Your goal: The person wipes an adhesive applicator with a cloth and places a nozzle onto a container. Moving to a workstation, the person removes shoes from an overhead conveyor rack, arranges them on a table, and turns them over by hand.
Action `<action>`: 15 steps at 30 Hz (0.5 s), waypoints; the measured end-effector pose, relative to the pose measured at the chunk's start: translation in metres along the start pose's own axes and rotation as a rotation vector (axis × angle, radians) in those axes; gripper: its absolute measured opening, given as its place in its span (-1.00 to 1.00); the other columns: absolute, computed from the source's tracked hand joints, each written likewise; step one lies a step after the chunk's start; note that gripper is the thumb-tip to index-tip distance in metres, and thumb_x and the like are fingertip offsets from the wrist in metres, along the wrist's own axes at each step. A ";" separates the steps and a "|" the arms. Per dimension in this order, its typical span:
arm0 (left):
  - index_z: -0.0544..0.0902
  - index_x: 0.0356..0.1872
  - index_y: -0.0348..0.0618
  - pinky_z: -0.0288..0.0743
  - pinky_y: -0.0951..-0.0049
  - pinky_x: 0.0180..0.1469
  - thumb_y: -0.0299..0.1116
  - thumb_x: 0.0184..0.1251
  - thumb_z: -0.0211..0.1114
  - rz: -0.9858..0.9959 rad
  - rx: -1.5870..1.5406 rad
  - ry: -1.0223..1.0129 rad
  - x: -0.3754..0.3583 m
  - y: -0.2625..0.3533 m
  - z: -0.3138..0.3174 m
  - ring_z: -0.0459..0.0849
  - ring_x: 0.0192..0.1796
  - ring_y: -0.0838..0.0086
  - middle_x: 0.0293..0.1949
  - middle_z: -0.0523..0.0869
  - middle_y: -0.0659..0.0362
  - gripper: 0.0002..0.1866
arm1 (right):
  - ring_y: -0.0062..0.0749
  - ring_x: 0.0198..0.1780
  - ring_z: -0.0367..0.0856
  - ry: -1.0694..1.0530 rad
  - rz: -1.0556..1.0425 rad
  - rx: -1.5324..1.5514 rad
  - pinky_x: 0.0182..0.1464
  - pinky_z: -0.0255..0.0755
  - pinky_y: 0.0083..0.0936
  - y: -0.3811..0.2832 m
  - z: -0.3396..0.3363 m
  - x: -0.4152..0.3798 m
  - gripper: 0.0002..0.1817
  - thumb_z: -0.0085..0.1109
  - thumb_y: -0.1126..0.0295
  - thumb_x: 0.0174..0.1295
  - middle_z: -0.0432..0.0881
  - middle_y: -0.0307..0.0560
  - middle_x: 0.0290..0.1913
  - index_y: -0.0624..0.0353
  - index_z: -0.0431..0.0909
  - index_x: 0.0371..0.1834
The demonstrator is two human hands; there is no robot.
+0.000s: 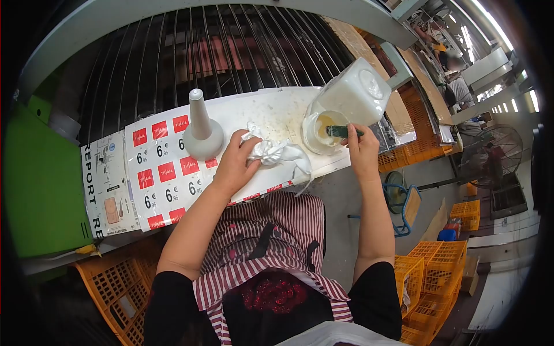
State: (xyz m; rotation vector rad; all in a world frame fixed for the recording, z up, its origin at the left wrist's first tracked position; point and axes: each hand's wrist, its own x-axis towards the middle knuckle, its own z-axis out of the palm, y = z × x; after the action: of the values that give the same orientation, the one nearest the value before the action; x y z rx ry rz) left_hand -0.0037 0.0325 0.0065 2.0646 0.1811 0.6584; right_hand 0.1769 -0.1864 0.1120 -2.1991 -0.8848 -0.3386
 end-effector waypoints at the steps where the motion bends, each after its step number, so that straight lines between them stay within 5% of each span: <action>1: 0.49 0.06 -0.13 0.52 0.31 -0.08 -0.49 -0.01 0.37 -0.004 -0.002 0.001 0.000 0.000 0.000 0.56 -0.08 0.12 0.16 0.34 -0.05 -0.49 | -0.52 -0.49 0.63 -0.020 0.007 -0.017 -0.43 0.47 -0.62 0.000 -0.001 0.000 -0.76 0.06 0.37 0.37 0.61 -0.04 -0.41 0.39 0.55 -0.21; 5: 0.49 0.07 -0.12 0.51 0.30 -0.06 -0.47 0.00 0.37 -0.055 -0.015 -0.031 0.000 0.003 -0.002 0.56 -0.05 0.10 0.17 0.34 -0.06 -0.49 | -0.43 -0.50 0.65 -0.026 0.111 0.128 -0.47 0.44 -0.58 -0.011 -0.011 -0.003 -0.78 0.07 0.38 0.35 0.59 0.02 -0.41 0.38 0.55 -0.25; 15: 0.49 0.08 -0.14 0.61 0.41 -0.11 -0.52 0.00 0.36 -0.018 0.038 -0.019 0.001 -0.001 0.000 0.58 -0.02 0.20 0.18 0.32 0.01 -0.49 | -0.44 -0.48 0.62 0.004 -0.050 0.094 -0.43 0.45 -0.59 -0.036 -0.032 -0.015 -0.82 0.09 0.43 0.33 0.57 -0.02 -0.38 0.37 0.53 -0.20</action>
State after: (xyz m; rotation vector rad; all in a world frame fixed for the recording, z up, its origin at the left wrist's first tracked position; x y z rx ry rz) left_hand -0.0033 0.0334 0.0064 2.1026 0.2024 0.6281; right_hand 0.1426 -0.1987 0.1460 -2.0918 -0.9364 -0.3188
